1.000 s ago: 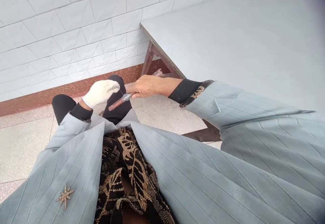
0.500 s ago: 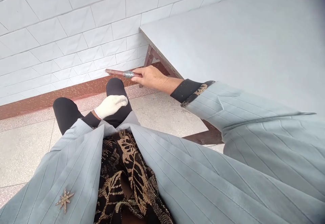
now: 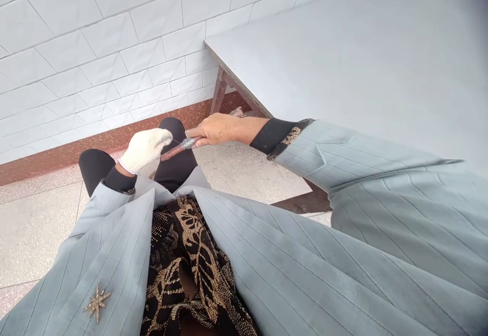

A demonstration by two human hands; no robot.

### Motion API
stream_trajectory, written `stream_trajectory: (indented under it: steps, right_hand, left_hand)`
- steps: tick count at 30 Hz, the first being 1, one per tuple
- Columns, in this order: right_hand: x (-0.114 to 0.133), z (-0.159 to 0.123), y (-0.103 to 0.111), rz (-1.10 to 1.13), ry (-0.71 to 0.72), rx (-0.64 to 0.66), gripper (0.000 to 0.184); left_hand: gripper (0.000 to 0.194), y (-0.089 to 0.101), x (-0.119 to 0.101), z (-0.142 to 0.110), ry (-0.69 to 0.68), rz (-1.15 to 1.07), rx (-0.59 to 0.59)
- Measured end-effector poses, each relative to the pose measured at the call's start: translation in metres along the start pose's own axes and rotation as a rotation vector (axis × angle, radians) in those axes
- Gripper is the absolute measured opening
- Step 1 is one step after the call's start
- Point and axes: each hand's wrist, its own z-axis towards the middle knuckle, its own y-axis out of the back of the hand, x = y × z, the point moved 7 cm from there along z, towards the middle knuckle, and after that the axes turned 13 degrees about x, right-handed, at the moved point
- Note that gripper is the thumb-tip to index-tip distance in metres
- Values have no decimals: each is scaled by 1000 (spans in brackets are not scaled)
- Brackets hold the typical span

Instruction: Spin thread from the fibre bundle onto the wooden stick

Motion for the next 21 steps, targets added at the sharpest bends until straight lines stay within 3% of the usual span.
stream_trajectory:
  steps: [3,5,9,11,13,16,21]
  right_hand:
    - [16,-1,-3,4,121,72,25]
    - [24,-5,2,84,182,32,22]
    - [16,-16,28,440,200,-308,29]
    - [-3,-23,37,615,94,-503,36]
    - [-22,-26,35,710,-55,-576,39]
    - [-38,-20,23,694,-229,-467,37]
    - [-43,-7,8,448,-333,-255,41]
  left_hand:
    - [21,0,5,8,-2,-115,18]
    - [19,-4,7,15,7,-231,4]
    - [17,-27,7,20,27,-510,-36]
    - [21,-45,1,20,13,-623,9]
    - [22,-58,-13,19,-63,-586,96]
    - [21,-60,-28,16,-143,-326,139]
    - [25,-37,-29,6,-144,44,48]
